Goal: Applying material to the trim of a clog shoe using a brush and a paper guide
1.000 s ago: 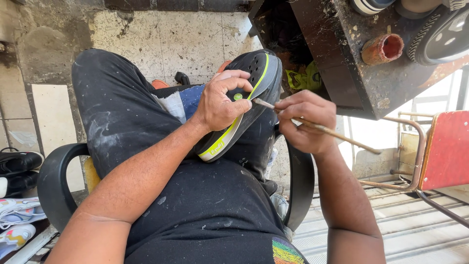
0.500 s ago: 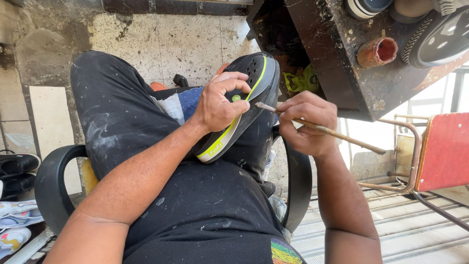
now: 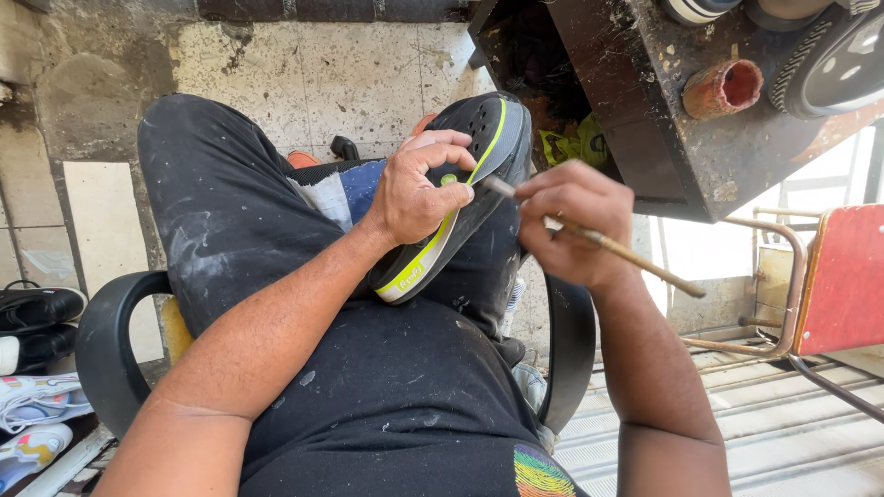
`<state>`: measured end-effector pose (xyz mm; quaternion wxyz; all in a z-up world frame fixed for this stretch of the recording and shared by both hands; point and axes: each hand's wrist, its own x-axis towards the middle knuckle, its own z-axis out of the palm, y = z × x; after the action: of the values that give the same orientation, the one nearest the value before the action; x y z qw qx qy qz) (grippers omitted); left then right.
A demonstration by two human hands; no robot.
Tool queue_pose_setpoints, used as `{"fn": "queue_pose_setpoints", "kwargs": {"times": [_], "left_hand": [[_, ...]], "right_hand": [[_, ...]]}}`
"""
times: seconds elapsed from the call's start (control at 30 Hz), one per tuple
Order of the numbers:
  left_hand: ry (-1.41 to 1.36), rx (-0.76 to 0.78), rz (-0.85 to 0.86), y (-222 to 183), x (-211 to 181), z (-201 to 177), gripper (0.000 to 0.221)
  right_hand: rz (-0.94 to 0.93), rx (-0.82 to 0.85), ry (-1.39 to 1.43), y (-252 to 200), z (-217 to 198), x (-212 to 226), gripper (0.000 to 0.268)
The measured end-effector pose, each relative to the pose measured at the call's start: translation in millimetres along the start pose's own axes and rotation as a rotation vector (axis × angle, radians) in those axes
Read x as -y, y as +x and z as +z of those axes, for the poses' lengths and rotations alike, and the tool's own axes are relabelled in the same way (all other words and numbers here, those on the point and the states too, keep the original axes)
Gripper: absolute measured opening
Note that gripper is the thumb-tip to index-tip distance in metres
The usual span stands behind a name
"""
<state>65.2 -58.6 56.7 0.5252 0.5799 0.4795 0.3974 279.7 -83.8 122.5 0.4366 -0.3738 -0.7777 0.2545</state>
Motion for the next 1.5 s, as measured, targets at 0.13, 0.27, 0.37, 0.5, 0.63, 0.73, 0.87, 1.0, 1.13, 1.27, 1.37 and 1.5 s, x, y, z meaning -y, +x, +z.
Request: {"fn": "queue_pose_setpoints", "kwargs": {"times": [0.13,0.27,0.37,0.5,0.63,0.73,0.87,1.0,1.13,1.27,1.37,1.5], "left_hand": [[-0.002,-0.004,0.004,1,-2,-1,0.027],[-0.010,-0.010,0.009,0,0,-1,0.027],[-0.011,-0.031,0.014,-1,0,0,0.028],[-0.012,-0.030,0.018,-1,2,0,0.028],[0.005,-0.031,0.026,0,11,4,0.028],[-0.020,-0.033,0.010,1,8,3,0.028],[0.020,-0.028,0.015,-1,1,1,0.029],[-0.003,-0.003,0.009,1,10,-2,0.029],[-0.020,0.000,0.005,1,12,-3,0.029],[-0.078,0.012,-0.014,2,14,-5,0.031],[-0.089,0.021,0.001,3,16,-5,0.032],[-0.079,0.043,0.054,4,23,-7,0.034]], "right_hand": [[0.008,0.016,0.051,3,4,13,0.016],[0.139,-0.082,0.080,-7,-2,5,0.012],[0.162,-0.148,0.086,-12,5,9,0.012],[0.172,-0.211,-0.023,-13,-3,0,0.016],[0.161,-0.205,-0.016,-10,4,11,0.020],[0.156,-0.149,-0.071,-11,3,8,0.017],[0.127,-0.178,-0.102,-17,6,6,0.016],[0.092,-0.206,-0.034,-12,15,1,0.021],[0.063,-0.272,-0.021,-7,17,-1,0.015],[0.090,-0.314,0.036,-12,27,-8,0.013],[0.106,-0.326,0.043,-15,28,-5,0.013],[0.078,-0.399,0.049,-12,25,-17,0.011]]}}
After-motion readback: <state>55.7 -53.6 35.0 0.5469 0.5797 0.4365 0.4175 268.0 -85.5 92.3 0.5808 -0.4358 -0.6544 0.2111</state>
